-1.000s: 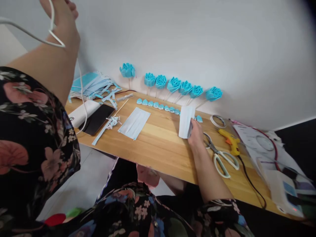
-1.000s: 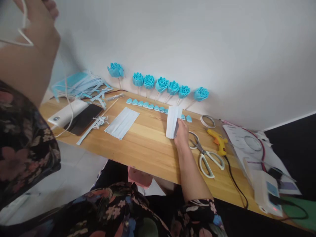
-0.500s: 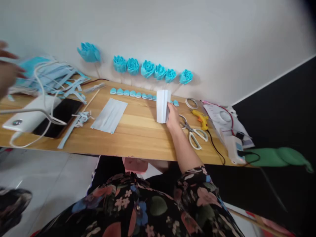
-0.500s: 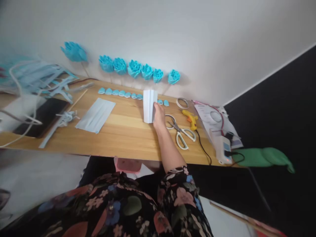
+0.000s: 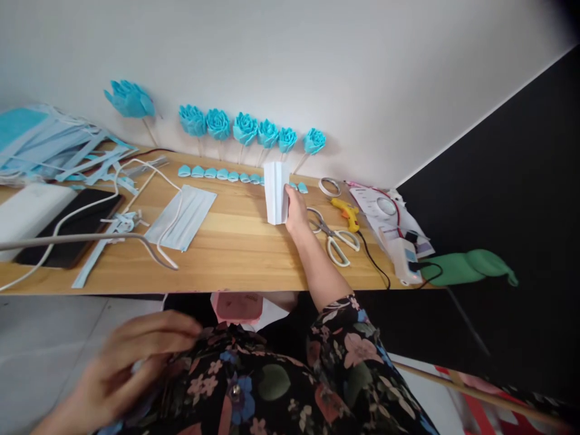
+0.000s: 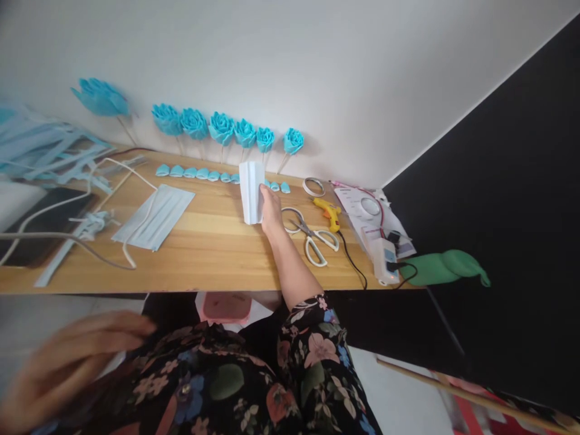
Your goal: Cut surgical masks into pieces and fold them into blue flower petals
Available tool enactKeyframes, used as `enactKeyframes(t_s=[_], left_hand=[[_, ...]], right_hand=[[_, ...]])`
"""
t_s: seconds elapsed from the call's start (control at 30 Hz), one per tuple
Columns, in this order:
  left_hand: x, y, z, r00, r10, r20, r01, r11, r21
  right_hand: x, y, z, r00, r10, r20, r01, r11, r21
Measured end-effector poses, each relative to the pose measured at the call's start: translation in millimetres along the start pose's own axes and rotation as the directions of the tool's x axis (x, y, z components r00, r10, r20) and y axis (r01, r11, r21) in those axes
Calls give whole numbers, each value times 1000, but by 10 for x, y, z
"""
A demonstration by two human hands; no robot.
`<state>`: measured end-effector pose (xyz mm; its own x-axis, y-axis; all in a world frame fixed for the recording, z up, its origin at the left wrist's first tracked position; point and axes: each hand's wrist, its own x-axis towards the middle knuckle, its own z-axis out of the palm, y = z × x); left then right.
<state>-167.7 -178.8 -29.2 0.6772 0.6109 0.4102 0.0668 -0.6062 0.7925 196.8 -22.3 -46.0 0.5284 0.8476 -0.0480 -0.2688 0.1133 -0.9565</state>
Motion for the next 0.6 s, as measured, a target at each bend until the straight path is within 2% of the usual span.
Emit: enactKeyframes(t_s=[0.03,0.07,0.13,0.23,0.33,0.4,0.5,0.57,0.6], left_hand=[[172,39,109,999,31,-11,-31,999,15],[388,53,199,999,-35,25,35,999,11],[902,-10,322,992,-118,-51,115,992,-58],[1711,-295,393,918,-357,-172,310,918,-249],[2357,-638,420,860,-443,-253,294,837,-462],[2624,-816,450,844,-503,-188,291,722,-627],[2784,-980,522,833,-553,29,369,515,-773],[2788,-1043,572,823,-561,92,405,464,-788],[2778,-1067,591,819,-569,75,399,471,-787]], right_hand=[[-16,-11,5,1000,-12,13,12,1000,-13],[-32,-23,8,999,-28,27,29,999,-30],[-63,-49,12,995,-73,65,77,995,-62],[-91,-84,18,989,-111,97,118,990,-72],[-101,-101,29,987,-125,100,132,989,-67],[-109,-105,39,982,-144,122,154,985,-74],[-127,-102,46,976,-161,147,176,980,-96],[-132,-88,41,973,-177,147,192,977,-94],[-128,-76,36,971,-188,146,202,976,-87]])
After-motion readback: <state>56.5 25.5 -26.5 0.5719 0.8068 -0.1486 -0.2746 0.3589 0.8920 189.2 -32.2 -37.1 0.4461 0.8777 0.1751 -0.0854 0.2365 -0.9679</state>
